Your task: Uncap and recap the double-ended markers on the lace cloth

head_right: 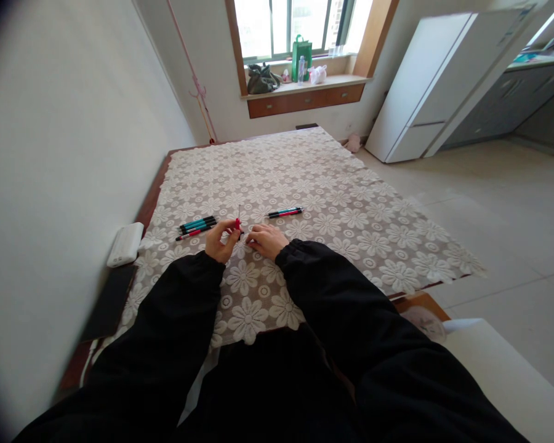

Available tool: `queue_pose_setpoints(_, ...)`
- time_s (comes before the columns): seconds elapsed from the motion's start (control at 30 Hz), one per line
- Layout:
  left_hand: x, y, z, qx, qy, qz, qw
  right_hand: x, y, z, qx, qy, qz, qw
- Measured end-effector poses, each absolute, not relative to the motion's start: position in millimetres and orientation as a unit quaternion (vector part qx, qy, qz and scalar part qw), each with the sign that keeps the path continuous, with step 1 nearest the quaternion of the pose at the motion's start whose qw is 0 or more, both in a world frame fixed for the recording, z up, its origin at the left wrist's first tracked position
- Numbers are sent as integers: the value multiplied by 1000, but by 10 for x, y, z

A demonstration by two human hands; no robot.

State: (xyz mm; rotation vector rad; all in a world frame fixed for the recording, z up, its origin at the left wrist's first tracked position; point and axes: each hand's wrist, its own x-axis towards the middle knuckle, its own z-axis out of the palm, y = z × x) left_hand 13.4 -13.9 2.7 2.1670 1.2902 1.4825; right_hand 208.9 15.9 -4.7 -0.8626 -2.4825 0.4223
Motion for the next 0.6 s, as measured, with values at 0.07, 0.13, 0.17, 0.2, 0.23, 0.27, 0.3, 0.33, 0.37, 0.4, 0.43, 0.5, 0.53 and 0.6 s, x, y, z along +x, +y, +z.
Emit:
queue_pose_setpoints(0.07, 128, -138, 10, 747, 435, 491, 105, 2080, 147, -32, -312, -906, 157, 238)
queue_pose_setpoints(0.13, 123, -141, 8, 755, 430, 484, 104, 2082, 142, -17, -313, -900, 169, 252)
queue_pose_setpoints(0.17, 121, -144, 12, 757, 429, 482, 104, 2087, 145, -10, -321, -890, 182, 267)
queue_pose_setpoints(0.2, 120, -147, 18, 757, 429, 481, 105, 2095, 153, -2, -334, -875, 200, 289)
queue_pose_setpoints(0.23, 119, -149, 25, 757, 429, 481, 106, 2106, 166, 7, -351, -851, 224, 318)
queue_pose_setpoints(0.27, 119, -151, 32, 758, 429, 479, 107, 2118, 184, 16, -367, -822, 254, 355)
queue_pose_setpoints(0.3, 119, -152, 36, 760, 429, 476, 107, 2132, 207, 27, -376, -787, 289, 395)
queue_pose_setpoints(0.33, 119, -151, 38, 763, 428, 472, 107, 2148, 233, 40, -377, -750, 327, 434)
queue_pose_setpoints(0.37, 119, -150, 37, 767, 426, 467, 109, 2163, 260, 53, -370, -714, 365, 469)
queue_pose_setpoints(0.4, 120, -148, 34, 770, 425, 462, 112, 2178, 286, 67, -360, -680, 401, 497)
queue_pose_setpoints(0.43, 120, -145, 30, 774, 423, 458, 114, 2192, 310, 80, -349, -649, 433, 519)
queue_pose_setpoints(0.5, 120, -140, 22, 780, 420, 449, 116, 2210, 343, 106, -333, -594, 478, 554)
queue_pose_setpoints(0.53, 120, -137, 19, 783, 420, 444, 115, 2214, 351, 116, -329, -569, 495, 569)
queue_pose_setpoints(0.6, 117, -133, 14, 787, 422, 436, 110, 2214, 354, 133, -320, -528, 520, 590)
